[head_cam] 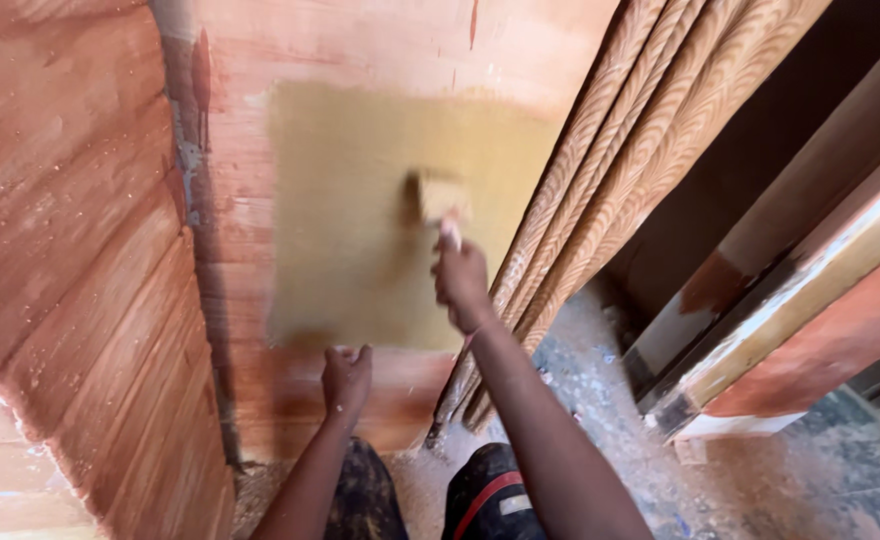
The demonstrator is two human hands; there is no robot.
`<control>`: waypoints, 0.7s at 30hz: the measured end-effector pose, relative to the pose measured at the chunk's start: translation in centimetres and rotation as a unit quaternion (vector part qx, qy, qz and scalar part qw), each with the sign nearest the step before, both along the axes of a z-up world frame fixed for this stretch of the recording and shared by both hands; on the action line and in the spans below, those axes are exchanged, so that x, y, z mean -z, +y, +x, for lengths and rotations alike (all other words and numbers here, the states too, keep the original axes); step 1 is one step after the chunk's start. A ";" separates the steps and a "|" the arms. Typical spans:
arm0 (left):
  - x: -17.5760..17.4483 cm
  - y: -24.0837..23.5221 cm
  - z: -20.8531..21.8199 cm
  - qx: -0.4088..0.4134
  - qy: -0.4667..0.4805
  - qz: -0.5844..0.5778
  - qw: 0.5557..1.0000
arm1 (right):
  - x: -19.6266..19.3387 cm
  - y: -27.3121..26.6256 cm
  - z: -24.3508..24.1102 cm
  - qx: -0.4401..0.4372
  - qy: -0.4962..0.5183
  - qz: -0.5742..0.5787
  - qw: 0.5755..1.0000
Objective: The person uses a wide brush to apply a light-colored paint to a vertical wall section adjacent to a patterned curtain. The person repeatedly dips the brush into a bucket and applies paint in vertical strokes, gradually covering the wall surface.
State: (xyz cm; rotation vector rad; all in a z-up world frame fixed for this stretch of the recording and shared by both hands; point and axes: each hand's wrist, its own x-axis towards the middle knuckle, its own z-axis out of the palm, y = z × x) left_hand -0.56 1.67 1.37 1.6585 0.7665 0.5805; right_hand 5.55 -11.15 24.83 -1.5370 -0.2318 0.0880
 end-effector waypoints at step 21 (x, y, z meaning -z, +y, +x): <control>1.2 0.3 0.5 0.000 -0.020 -0.013 1.000 | 32.6 0.5 -2.0 -0.033 0.246 -0.006 0.969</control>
